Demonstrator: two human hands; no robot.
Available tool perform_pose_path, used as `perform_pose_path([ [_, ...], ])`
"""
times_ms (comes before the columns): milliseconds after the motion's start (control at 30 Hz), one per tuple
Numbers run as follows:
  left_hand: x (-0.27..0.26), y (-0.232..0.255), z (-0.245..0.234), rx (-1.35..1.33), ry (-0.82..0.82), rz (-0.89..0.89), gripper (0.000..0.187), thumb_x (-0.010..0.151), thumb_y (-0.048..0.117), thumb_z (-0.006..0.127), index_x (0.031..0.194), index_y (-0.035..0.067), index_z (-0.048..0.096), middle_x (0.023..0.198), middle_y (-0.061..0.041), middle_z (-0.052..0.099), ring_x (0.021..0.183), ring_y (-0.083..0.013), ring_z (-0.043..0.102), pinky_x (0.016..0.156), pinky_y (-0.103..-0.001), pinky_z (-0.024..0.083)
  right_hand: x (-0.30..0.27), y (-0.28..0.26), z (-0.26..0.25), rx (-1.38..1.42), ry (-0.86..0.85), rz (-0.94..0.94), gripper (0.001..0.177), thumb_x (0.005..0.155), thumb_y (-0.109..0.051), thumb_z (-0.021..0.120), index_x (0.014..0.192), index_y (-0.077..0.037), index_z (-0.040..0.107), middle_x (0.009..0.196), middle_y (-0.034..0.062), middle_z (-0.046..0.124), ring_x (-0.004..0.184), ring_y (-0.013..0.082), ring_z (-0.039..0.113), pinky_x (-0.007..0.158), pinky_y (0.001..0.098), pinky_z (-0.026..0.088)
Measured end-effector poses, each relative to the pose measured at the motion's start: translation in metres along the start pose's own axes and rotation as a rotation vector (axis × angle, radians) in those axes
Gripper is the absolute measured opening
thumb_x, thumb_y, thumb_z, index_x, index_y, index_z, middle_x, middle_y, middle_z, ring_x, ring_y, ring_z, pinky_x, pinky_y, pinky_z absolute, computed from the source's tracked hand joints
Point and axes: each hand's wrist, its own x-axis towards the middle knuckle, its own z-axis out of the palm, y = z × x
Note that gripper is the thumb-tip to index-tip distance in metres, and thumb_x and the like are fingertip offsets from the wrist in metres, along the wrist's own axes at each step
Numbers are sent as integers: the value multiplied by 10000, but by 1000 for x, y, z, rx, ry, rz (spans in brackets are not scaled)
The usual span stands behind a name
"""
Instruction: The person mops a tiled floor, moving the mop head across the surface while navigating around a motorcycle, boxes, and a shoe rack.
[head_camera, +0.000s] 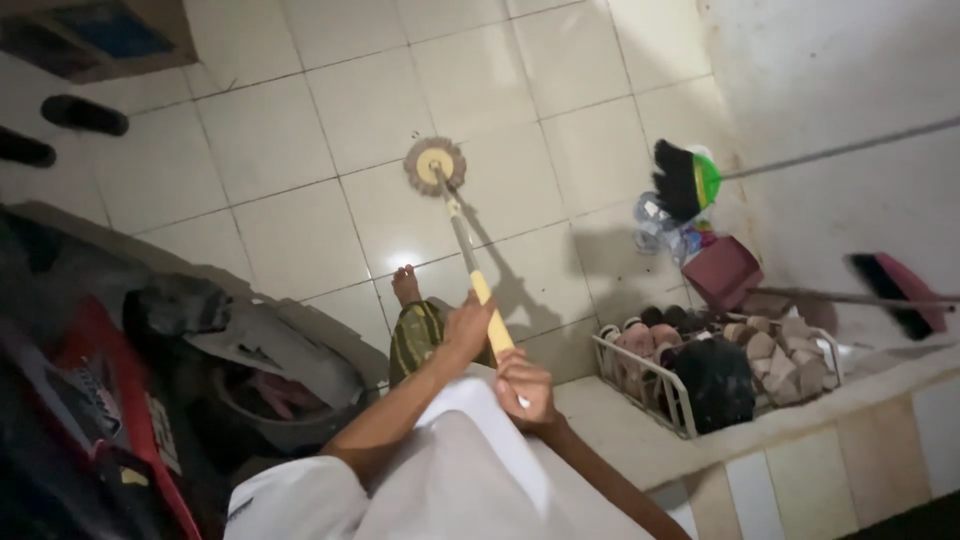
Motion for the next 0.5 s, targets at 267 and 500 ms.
perform_pose_path([
  [267, 93, -101, -46, -18, 166, 22, 497, 854, 66, 625, 1337, 164, 560, 1124, -276, 622, 899, -403, 690, 712, -490, 571, 78, 94, 64, -145, -41, 15, 178, 833, 89, 651, 687, 50, 558, 703, 122, 569, 707, 310, 603, 951, 456, 536],
  [500, 61, -104, -91, -70, 27, -56, 392, 867, 64, 624, 1254, 119, 596, 1095, -248, 645, 916, -408, 694, 745, -508, 566, 124, 38, 59, -73, -219, 119, 222, 830, 61, 632, 635, 32, 529, 650, 128, 511, 688, 302, 558, 835, 421, 481],
])
